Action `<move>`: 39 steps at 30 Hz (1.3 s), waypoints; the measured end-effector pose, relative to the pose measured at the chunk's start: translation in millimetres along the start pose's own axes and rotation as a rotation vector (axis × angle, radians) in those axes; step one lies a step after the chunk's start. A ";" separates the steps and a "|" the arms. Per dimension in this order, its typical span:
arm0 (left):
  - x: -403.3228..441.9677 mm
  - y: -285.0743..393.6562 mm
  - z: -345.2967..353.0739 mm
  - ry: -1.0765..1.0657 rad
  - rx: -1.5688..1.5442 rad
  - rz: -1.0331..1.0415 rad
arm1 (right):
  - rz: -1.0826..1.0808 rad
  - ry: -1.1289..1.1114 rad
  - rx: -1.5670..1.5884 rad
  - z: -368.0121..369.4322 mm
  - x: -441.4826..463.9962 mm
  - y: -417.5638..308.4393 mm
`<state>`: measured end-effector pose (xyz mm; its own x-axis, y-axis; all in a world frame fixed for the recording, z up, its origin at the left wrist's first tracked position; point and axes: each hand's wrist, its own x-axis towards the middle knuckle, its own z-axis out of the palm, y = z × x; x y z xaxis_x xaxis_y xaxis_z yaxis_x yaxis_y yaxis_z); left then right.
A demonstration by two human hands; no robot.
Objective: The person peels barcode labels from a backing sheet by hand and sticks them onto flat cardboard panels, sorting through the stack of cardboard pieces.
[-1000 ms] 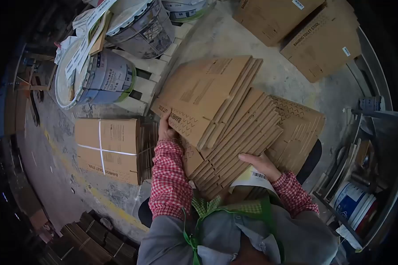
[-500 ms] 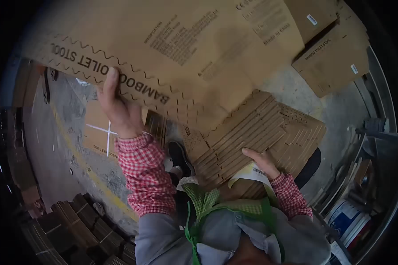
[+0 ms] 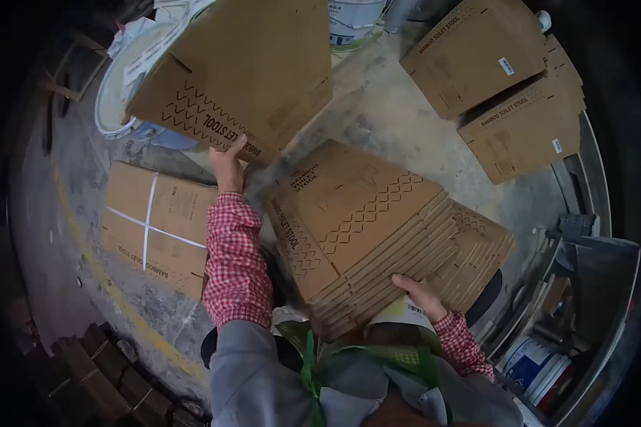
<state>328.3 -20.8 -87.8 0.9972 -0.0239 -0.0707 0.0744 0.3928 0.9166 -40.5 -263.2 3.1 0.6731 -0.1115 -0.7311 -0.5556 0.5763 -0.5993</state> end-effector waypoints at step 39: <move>-9.8 158.3 57.1 -0.278 1.527 0.227 | -0.337 -0.252 -0.161 47.3 16.3 -48.7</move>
<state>330.7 -10.9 80.5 0.9449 -0.3258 0.0325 -0.3079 -0.8506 0.4263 20.6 -254.8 35.8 0.9163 -0.0589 -0.3962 -0.3405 0.4065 -0.8479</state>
